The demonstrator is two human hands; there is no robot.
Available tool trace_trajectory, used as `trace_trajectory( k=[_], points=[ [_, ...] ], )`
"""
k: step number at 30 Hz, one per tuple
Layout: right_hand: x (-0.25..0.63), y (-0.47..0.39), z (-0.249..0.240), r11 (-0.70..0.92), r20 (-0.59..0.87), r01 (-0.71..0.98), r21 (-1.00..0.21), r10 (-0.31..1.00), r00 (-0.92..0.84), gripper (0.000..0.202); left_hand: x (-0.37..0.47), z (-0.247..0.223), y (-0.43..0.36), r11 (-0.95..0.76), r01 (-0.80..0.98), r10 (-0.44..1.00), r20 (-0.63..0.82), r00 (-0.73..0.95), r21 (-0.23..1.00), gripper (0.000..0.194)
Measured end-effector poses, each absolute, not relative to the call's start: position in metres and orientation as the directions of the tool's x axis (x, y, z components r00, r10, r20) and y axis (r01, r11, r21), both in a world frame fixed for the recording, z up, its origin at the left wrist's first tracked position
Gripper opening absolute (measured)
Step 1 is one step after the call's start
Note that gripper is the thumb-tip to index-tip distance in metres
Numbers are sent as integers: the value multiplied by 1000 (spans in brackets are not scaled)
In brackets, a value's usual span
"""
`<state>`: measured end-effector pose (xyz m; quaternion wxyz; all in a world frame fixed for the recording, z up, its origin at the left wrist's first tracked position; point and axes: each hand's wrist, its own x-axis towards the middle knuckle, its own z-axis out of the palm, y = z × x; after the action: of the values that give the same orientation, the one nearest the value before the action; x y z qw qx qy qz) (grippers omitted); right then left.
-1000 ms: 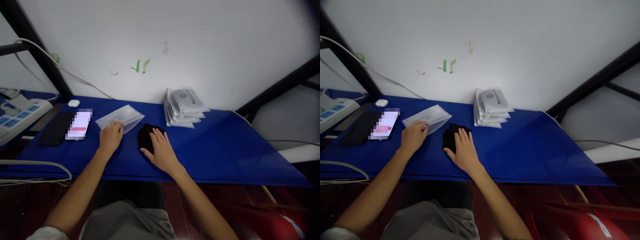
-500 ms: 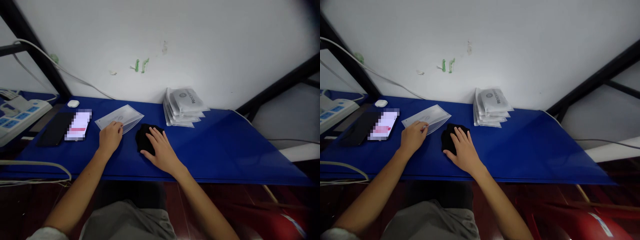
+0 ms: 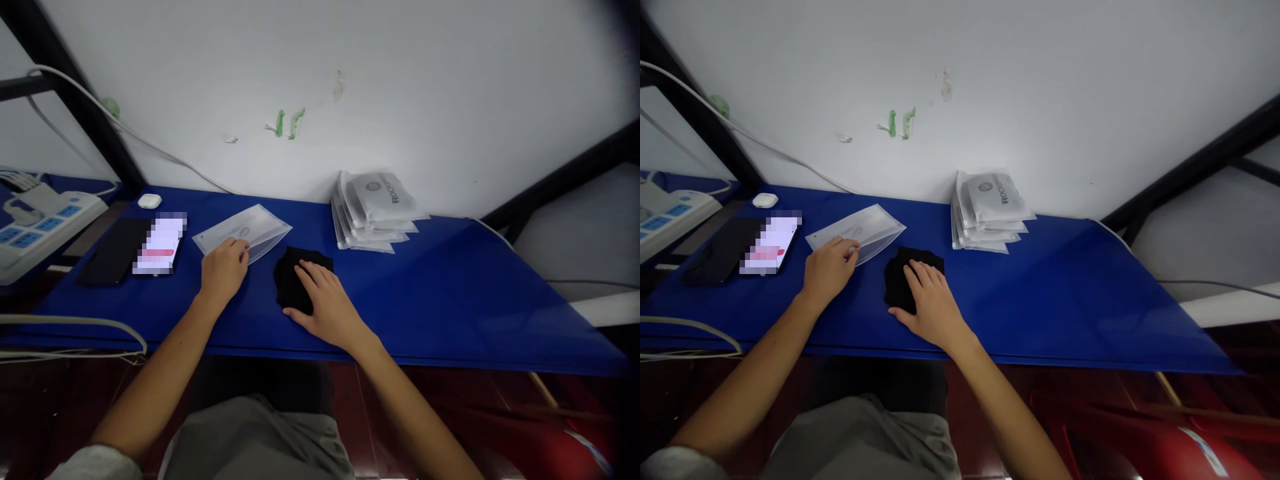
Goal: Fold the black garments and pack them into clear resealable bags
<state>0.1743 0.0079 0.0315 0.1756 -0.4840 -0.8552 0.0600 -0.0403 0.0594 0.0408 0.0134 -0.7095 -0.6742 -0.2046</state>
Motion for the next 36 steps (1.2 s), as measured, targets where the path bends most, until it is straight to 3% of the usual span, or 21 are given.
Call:
trace_trajectory(
  k=[15,27,36],
  points=[
    [181,6,36,544,165,774,-323,838,-520,87,-39,41,60,-83,957,959,283,1,279,24],
    [181,-8,39,562,146,752,-345,823,-549,70,-40,41,60,-84,958,959,283,3,274,23],
    [182,-2,42,532,150,766,-362,844,-515,74,-41,40,60,-84,961,957,290,4,263,23]
  ],
)
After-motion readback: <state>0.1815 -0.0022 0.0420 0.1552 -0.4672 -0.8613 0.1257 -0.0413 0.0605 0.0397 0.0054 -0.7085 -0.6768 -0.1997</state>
